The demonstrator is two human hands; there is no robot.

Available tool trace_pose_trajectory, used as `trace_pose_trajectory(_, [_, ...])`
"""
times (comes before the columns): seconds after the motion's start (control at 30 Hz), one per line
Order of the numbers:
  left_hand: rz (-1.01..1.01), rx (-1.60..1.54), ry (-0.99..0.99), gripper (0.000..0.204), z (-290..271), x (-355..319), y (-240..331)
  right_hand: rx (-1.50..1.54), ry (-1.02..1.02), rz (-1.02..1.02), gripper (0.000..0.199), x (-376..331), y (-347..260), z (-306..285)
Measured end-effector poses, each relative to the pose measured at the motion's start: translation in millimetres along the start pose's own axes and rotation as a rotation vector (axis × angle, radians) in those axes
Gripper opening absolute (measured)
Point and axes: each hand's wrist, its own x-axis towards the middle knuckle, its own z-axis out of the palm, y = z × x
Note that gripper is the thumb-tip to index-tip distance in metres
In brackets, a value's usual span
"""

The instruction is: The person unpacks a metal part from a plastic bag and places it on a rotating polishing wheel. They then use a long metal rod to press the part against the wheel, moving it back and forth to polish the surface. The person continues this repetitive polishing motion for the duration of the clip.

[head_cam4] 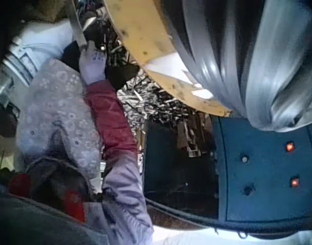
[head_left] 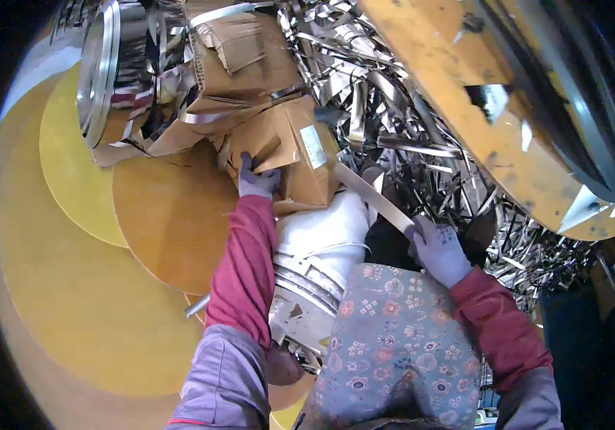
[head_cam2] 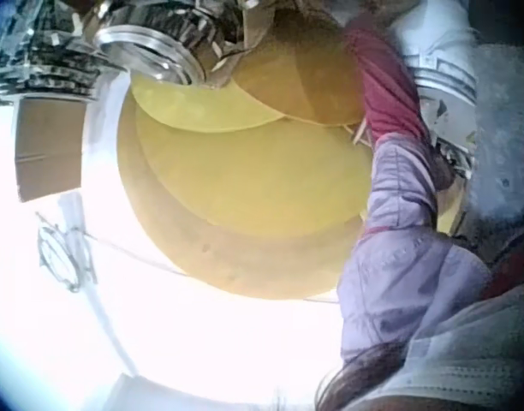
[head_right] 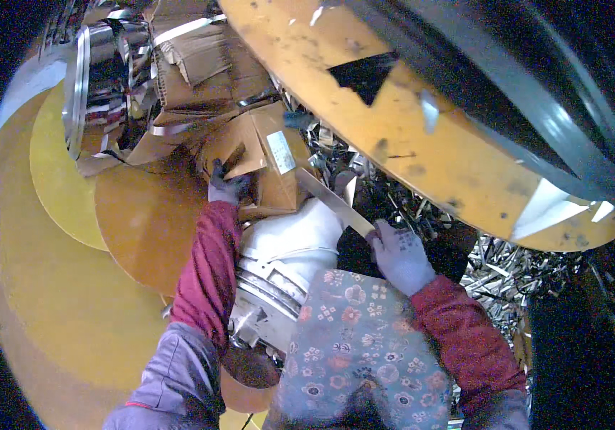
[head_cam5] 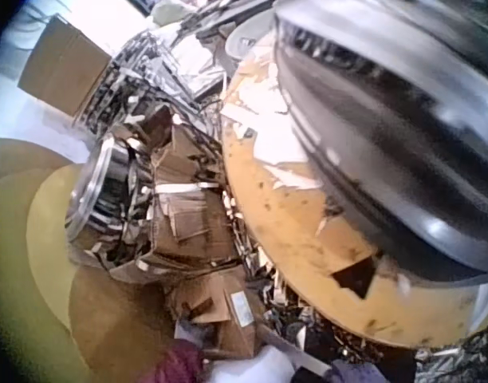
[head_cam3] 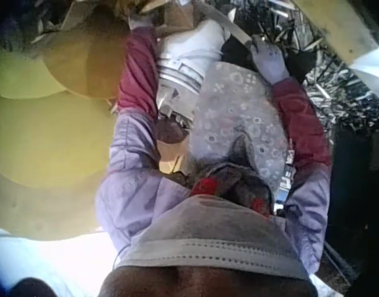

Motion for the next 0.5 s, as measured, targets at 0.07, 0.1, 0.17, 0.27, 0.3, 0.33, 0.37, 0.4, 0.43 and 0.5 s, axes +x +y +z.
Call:
trace_pose_trajectory(0.07, [0.261, 0.341, 0.007, 0.036, -5.9, -6.2, -5.5, 0.004, 0.107, -0.042, 0.017, 24.5, -23.9, 13.9])
trace_pose_trajectory(0.1, [0.307, 0.411, 0.011, 0.036, -10.2, -7.6, -6.3, 0.019, 0.121, -0.102, 0.017, 44.3, -34.8, 35.8])
trace_pose_trajectory(0.17, [0.189, 0.377, 0.028, 0.038, -10.7, -1.6, -1.7, 0.052, 0.126, -0.136, 0.015, 93.1, -73.2, 78.2])
trace_pose_trajectory(0.27, [0.44, 1.158, 0.181, 0.048, 33.3, -40.4, 19.0, 0.101, 0.079, -0.109, 0.016, 110.6, -103.2, 74.5])
trace_pose_trajectory(0.3, [0.552, 1.365, 0.195, 0.048, 31.6, -45.7, 22.5, 0.118, 0.053, -0.122, 0.018, 107.4, -111.3, 65.0])
trace_pose_trajectory(0.33, [0.532, 1.155, 0.18, 0.051, 20.1, -36.6, 14.6, 0.116, 0.041, -0.107, 0.017, 95.3, -100.6, 56.7])
trace_pose_trajectory(0.37, [0.515, 0.941, 0.182, 0.053, 0.7, -22.9, 4.8, 0.113, 0.026, -0.106, 0.017, 79.4, -82.7, 44.8])
trace_pose_trajectory(0.4, [0.497, 0.728, 0.176, 0.056, -11.7, -14.2, -0.9, 0.046, -0.041, -0.03, 0.018, 69.6, -69.9, 31.7])
trace_pose_trajectory(0.43, [0.449, 1.109, 0.186, 0.065, 41.4, -49.8, 23.1, 0.04, 0.01, 0.049, 0.019, 67.7, -51.7, 28.7])
trace_pose_trajectory(0.5, [0.438, 0.937, 0.187, 0.066, 31.0, -45.5, 23.3, 0.035, 0.057, 0.113, 0.02, 74.4, -51.5, 46.3])
